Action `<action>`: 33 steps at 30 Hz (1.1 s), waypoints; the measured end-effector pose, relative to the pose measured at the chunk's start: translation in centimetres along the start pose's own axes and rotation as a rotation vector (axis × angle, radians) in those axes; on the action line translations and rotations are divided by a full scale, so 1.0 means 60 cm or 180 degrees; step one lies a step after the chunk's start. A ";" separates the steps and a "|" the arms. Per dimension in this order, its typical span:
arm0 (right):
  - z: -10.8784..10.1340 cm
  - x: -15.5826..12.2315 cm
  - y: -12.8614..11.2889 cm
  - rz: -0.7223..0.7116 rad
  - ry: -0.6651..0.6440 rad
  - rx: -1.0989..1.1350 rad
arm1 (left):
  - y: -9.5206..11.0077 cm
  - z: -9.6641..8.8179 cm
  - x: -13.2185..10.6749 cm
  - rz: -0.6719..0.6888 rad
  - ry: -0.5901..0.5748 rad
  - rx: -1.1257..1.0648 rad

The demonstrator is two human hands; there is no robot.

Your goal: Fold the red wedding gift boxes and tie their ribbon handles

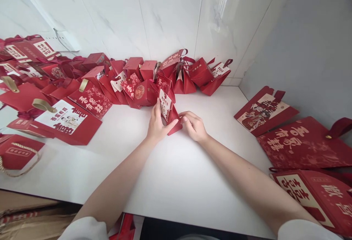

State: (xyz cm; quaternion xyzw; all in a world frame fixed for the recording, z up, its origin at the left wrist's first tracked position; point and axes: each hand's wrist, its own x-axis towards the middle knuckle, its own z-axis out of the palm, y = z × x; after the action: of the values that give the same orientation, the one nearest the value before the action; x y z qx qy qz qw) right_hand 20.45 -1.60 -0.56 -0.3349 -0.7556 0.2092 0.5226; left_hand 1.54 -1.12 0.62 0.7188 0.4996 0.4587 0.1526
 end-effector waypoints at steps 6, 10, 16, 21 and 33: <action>0.011 0.003 0.029 0.0597 0.0229 0.0136 | -0.024 -0.001 0.012 -0.0388 -0.0396 -0.1739; 0.014 0.006 0.044 0.1132 -0.0042 0.0442 | -0.023 0.001 0.012 -0.0836 -0.0604 -0.2507; 0.007 0.008 0.033 0.1454 -0.0394 0.0451 | -0.010 0.002 0.011 -0.1345 -0.0516 -0.2563; 0.006 0.008 0.032 0.1415 -0.0111 0.0470 | -0.016 -0.001 0.017 -0.1589 -0.0346 -0.2213; 0.003 0.011 0.019 0.1231 0.0199 0.0374 | -0.054 0.000 0.022 -0.1669 -0.0105 -0.2243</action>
State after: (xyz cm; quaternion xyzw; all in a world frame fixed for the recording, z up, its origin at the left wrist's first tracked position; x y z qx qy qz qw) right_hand 20.44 -0.35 -0.96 -0.4490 -0.6472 0.3389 0.5145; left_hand -0.20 1.46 -0.92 0.4790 0.4756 0.5354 0.5077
